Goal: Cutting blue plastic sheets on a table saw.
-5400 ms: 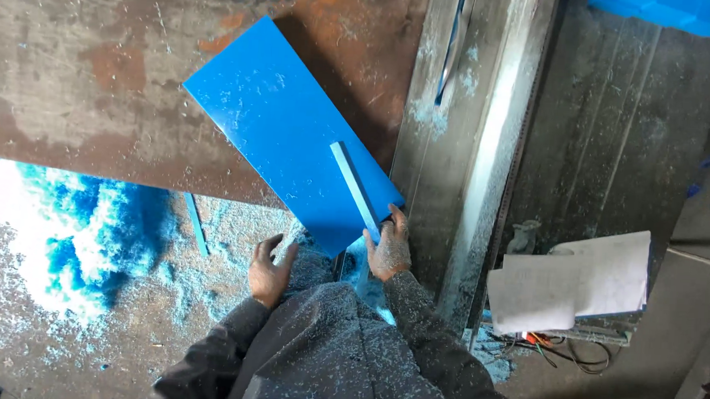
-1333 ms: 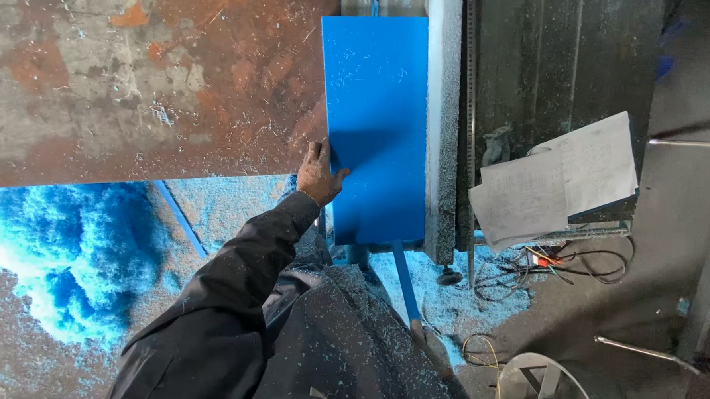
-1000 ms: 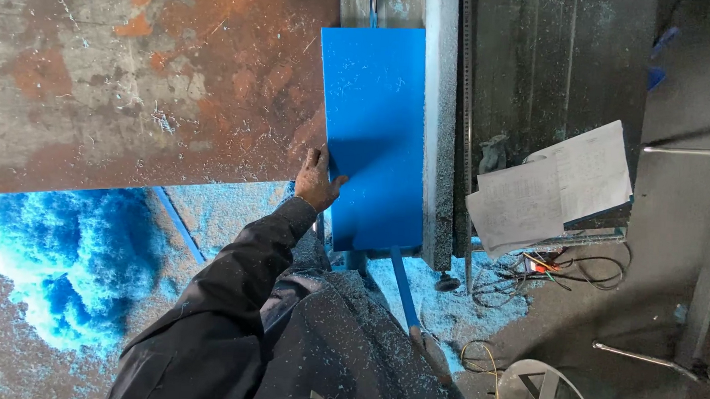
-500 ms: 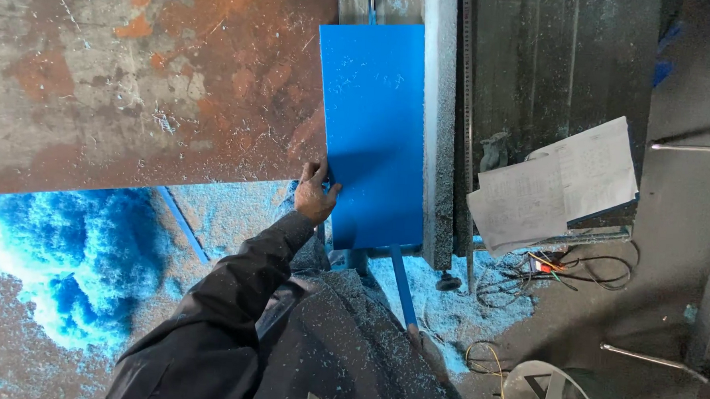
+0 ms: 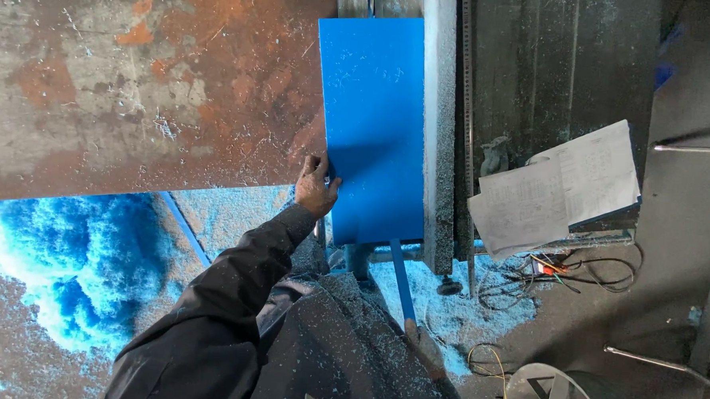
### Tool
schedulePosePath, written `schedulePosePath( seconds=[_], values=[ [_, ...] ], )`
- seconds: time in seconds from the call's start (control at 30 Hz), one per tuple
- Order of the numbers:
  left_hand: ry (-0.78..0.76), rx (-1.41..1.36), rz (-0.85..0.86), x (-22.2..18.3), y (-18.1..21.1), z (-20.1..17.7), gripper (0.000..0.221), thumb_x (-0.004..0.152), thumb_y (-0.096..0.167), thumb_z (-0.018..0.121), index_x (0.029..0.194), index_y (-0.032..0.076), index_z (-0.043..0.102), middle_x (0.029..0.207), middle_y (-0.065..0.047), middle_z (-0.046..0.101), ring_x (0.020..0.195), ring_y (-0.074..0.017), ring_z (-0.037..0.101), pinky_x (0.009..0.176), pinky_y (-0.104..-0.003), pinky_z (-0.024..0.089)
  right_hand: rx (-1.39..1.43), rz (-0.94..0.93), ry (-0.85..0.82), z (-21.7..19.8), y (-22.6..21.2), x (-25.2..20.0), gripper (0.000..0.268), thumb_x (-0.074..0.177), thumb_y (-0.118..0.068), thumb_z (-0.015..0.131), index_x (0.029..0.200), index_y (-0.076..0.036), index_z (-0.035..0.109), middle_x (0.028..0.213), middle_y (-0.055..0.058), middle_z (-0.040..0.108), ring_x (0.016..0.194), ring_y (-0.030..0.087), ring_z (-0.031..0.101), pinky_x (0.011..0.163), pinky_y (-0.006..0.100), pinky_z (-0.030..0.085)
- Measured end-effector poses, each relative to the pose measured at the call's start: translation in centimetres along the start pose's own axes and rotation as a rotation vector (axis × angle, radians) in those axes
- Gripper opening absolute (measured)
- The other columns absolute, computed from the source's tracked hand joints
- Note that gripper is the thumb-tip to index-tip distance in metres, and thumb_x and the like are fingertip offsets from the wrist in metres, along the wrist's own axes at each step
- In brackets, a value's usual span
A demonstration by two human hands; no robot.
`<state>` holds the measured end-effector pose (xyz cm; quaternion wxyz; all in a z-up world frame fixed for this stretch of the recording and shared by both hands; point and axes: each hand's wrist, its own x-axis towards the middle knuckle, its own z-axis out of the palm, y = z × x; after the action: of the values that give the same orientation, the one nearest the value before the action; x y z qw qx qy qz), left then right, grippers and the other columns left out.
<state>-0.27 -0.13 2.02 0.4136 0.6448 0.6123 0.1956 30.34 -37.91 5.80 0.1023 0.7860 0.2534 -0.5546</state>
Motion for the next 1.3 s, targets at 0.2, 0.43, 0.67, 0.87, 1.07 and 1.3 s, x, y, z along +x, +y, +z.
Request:
schedulePosePath(
  seconds=[0.2,0.43,0.67,0.87,1.07,1.3],
  values=[
    [0.006,0.016,0.050,0.6,-0.3,0.0,0.077,0.090,0.012,0.072,0.157,0.005,0.035,0.127,-0.023,0.050,0.109,-0.0404,0.062,0.088,-0.052,0.056,-0.020,0.032,0.035,0.9,0.6,1.5,0.089,0.087,-0.086,0.035,0.113,-0.009,0.069,0.093,0.016,0.070,0.091,0.036,0.066,0.083,0.049,0.049],
    [0.039,0.041,0.080,1.7,-1.1,0.4,0.076,0.090,0.013,0.072,0.155,0.002,0.036,0.127,-0.023,0.050,0.111,-0.0434,0.060,0.088,-0.053,0.056,-0.004,-0.020,0.033,0.7,-0.1,2.0,0.089,0.086,-0.086,0.033,0.108,-0.008,0.070,0.093,0.016,0.071,0.089,0.034,0.067,0.083,0.047,0.049],
    [0.017,0.061,0.049,3.2,-2.1,0.8,0.074,0.093,0.014,0.071,0.156,0.000,0.035,0.132,-0.025,0.049,0.113,-0.0430,0.060,0.090,-0.053,0.056,-0.027,-0.003,0.097,0.0,-2.8,0.6,0.087,0.089,-0.084,0.034,0.099,-0.003,0.067,0.087,0.017,0.066,0.083,0.036,0.066,0.077,0.049,0.050],
    [0.018,0.076,0.035,4.4,-2.0,0.7,0.076,0.093,0.015,0.072,0.156,-0.001,0.034,0.133,-0.024,0.050,0.114,-0.0430,0.059,0.091,-0.054,0.055,0.002,-0.057,0.080,-0.7,-4.4,0.0,0.082,0.093,-0.079,0.034,0.095,-0.004,0.066,0.083,0.016,0.065,0.079,0.035,0.064,0.077,0.049,0.049],
    [0.039,0.073,0.037,5.8,-1.4,0.1,0.075,0.090,0.011,0.074,0.155,0.002,0.038,0.130,-0.023,0.050,0.113,-0.0433,0.058,0.091,-0.054,0.055,0.014,-0.077,0.075,-1.5,-6.8,-0.4,0.082,0.094,-0.078,0.033,0.096,-0.003,0.067,0.084,0.017,0.067,0.079,0.036,0.066,0.077,0.049,0.051],
    [0.075,0.057,0.033,7.3,-0.7,-0.9,0.073,0.088,0.009,0.075,0.154,0.007,0.043,0.129,-0.020,0.052,0.111,-0.0424,0.060,0.086,-0.054,0.056,-0.008,-0.045,0.128,-2.3,-9.8,-1.0,0.083,0.093,-0.078,0.033,0.096,-0.004,0.070,0.079,0.013,0.071,0.075,0.031,0.069,0.076,0.047,0.052]
  ],
)
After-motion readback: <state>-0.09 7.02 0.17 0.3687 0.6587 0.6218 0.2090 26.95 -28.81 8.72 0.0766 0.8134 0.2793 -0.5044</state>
